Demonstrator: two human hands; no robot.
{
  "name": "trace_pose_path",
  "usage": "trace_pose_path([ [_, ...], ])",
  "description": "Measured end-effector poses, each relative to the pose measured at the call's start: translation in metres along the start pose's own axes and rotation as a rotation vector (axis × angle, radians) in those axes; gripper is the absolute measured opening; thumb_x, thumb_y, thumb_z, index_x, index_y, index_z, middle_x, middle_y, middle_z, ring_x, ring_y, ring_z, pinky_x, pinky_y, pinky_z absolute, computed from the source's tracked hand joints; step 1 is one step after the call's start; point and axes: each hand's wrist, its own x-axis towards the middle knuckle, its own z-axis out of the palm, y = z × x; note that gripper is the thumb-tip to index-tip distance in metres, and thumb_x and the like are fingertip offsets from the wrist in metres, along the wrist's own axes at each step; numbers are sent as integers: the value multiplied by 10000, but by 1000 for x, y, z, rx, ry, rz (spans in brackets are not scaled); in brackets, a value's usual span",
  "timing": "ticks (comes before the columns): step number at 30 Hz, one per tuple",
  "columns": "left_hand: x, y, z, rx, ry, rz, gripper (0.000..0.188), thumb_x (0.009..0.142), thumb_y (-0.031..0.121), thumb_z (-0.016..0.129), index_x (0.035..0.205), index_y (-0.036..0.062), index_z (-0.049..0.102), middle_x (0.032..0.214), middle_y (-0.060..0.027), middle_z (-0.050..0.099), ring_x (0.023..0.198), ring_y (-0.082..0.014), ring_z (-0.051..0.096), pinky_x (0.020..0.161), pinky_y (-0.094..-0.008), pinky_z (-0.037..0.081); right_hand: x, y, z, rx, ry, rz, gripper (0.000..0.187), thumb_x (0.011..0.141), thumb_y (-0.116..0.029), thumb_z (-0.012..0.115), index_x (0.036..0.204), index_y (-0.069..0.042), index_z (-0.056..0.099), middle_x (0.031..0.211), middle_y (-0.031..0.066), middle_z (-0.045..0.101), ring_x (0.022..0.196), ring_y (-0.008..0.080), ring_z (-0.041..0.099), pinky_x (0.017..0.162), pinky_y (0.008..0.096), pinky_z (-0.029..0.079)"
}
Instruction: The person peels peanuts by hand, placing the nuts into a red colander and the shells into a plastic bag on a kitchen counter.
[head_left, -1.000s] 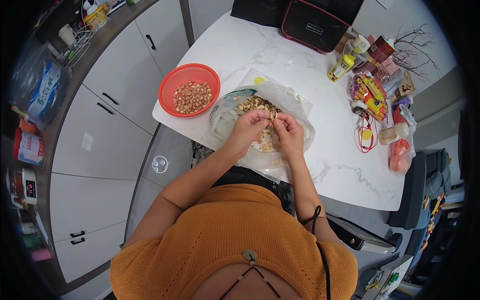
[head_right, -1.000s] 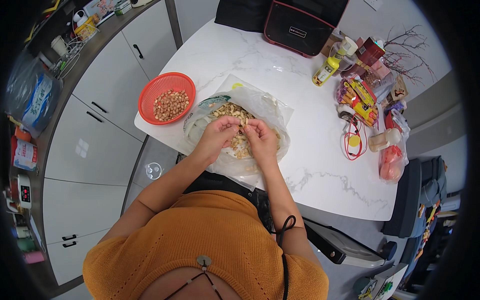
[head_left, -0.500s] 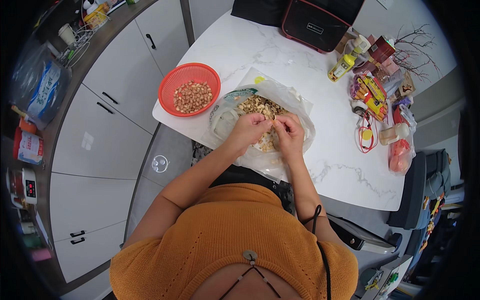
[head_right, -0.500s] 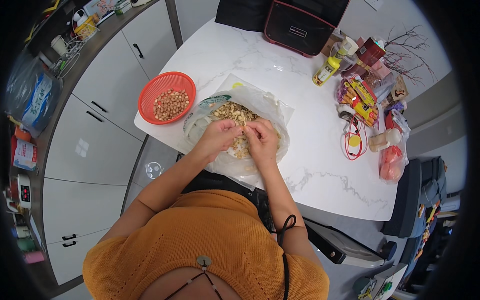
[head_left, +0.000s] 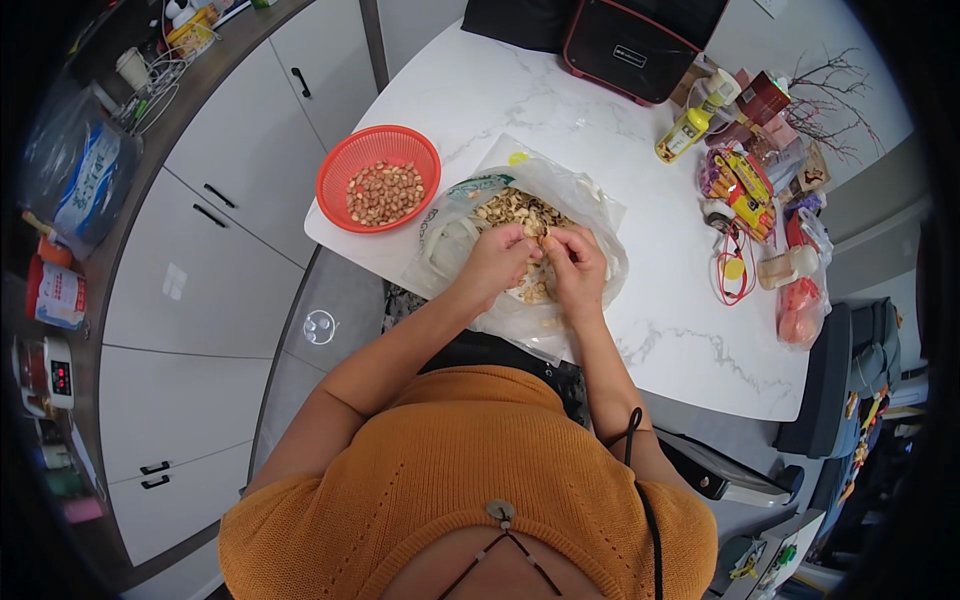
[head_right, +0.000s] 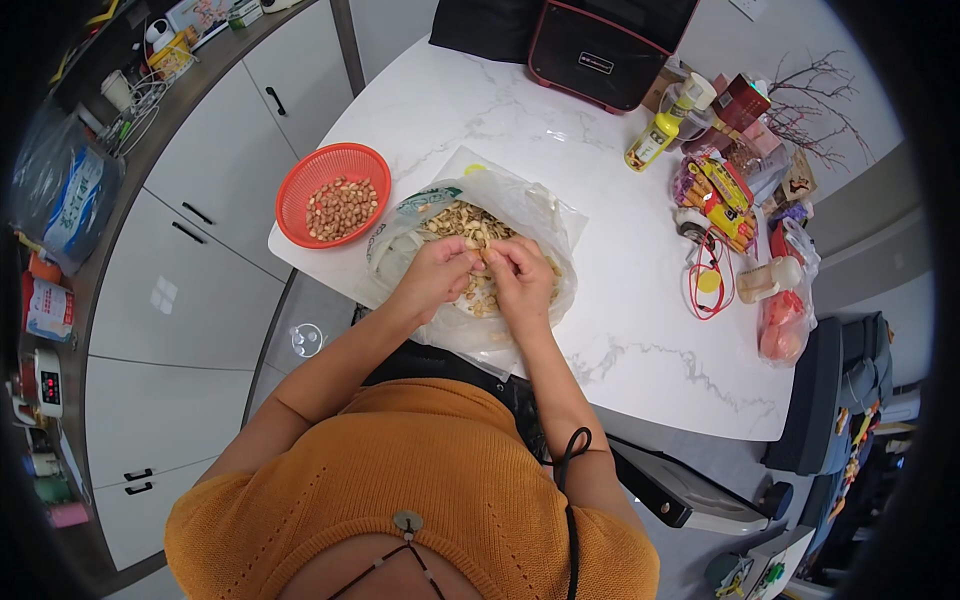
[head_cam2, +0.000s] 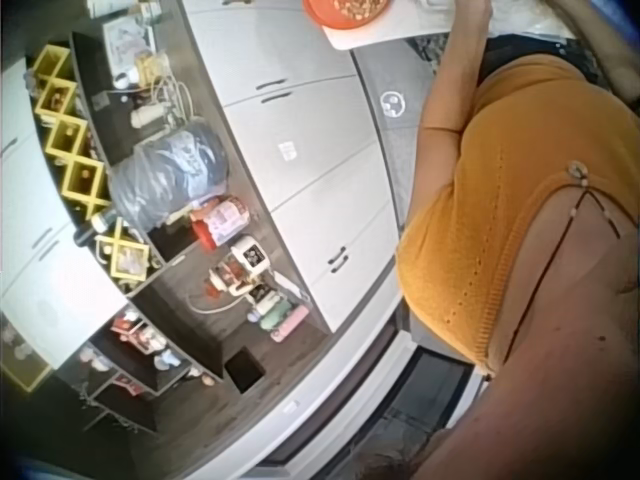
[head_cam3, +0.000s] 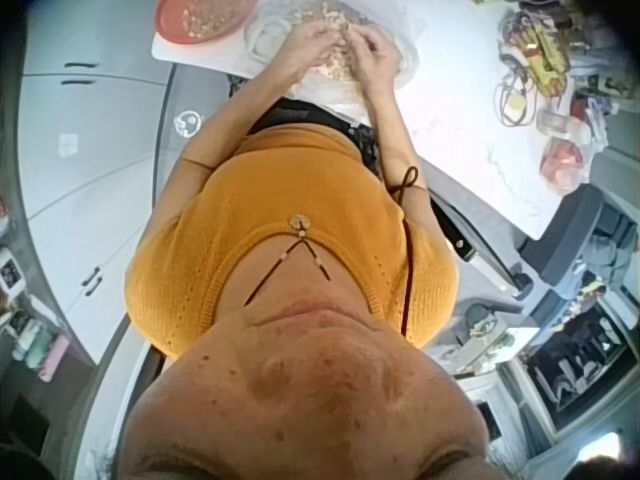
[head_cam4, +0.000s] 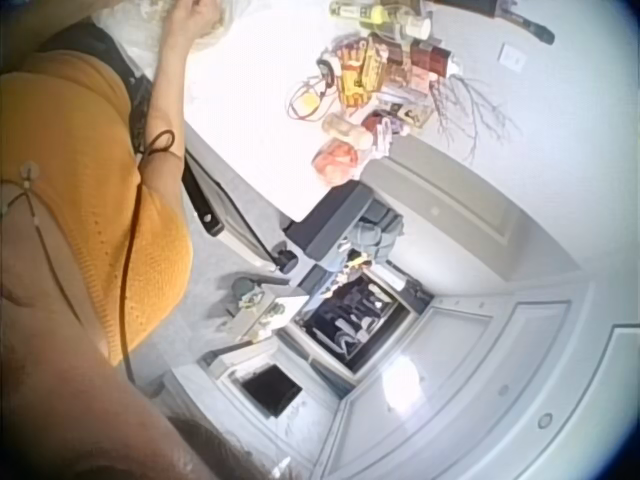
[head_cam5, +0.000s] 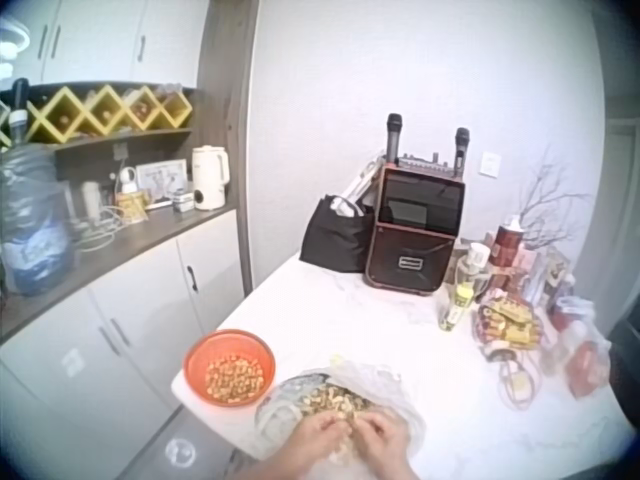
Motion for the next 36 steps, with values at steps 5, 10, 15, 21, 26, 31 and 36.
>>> trace_pose_path([
  [5, 2, 6, -1, -192, -33, -50, 71, 874, 76, 436, 875, 52, 503, 688, -11, 494, 474, -60, 396, 372, -185, 251, 2, 2, 1, 99, -59, -14, 135, 771, -46, 643, 903, -18, 657, 762, 23, 540, 641, 99, 469, 576, 213, 383],
  [10, 8, 2, -11, -285, -102, -99, 47, 856, 72, 434, 874, 75, 477, 762, -22, 518, 530, -77, 453, 400, -193, 290, 3, -6, -4, 92, -140, 9, 183, 750, -33, 661, 931, -46, 670, 781, 4, 529, 637, 64, 442, 560, 183, 361],
  [15, 7, 3, -9, -302, -98, -107, 45, 860, 82, 426, 868, 76, 471, 753, -20, 513, 539, -84, 467, 412, -196, 306, 3, -10, -5, 71, -160, 35, 205, 739, -29, 669, 940, -68, 678, 788, -2, 527, 640, 55, 436, 556, 173, 351],
  [21, 5, 5, -7, -287, -54, -103, 59, 872, 81, 428, 905, 66, 475, 732, -4, 481, 516, -68, 422, 398, -183, 285, 3, -10, -4, -15, -97, -15, 204, 742, -35, 665, 945, -62, 667, 754, 14, 522, 622, 82, 450, 549, 193, 365],
  [26, -2, 14, -3, -244, 25, -36, 245, 861, 89, 478, 1100, 38, 474, 688, 16, 422, 498, -36, 360, 374, -169, 248, 3, -6, -5, -112, -81, 106, 250, 731, -46, 668, 979, -64, 644, 675, 11, 510, 586, 96, 463, 541, 223, 388],
  [31, -8, 30, -2, -159, 107, 102, 302, 886, 128, 469, 1177, 47, 470, 673, 44, 389, 505, -23, 328, 393, -155, 232, 4, -14, -12, -295, -189, 139, 246, 721, -72, 659, 966, -69, 635, 682, 55, 551, 630, 167, 563, 579, 289, 451],
  [36, 2, 57, -40, 294, 416, 463, 191, 880, 154, 490, 1029, 80, 582, 664, 33, 436, 550, -41, 376, 477, -181, 295, -5, -35, -33, -916, -436, -106, 170, 700, -144, 657, 845, -62, 623, 751, 107, 594, 712, 274, 600, 634, 366, 478],
])
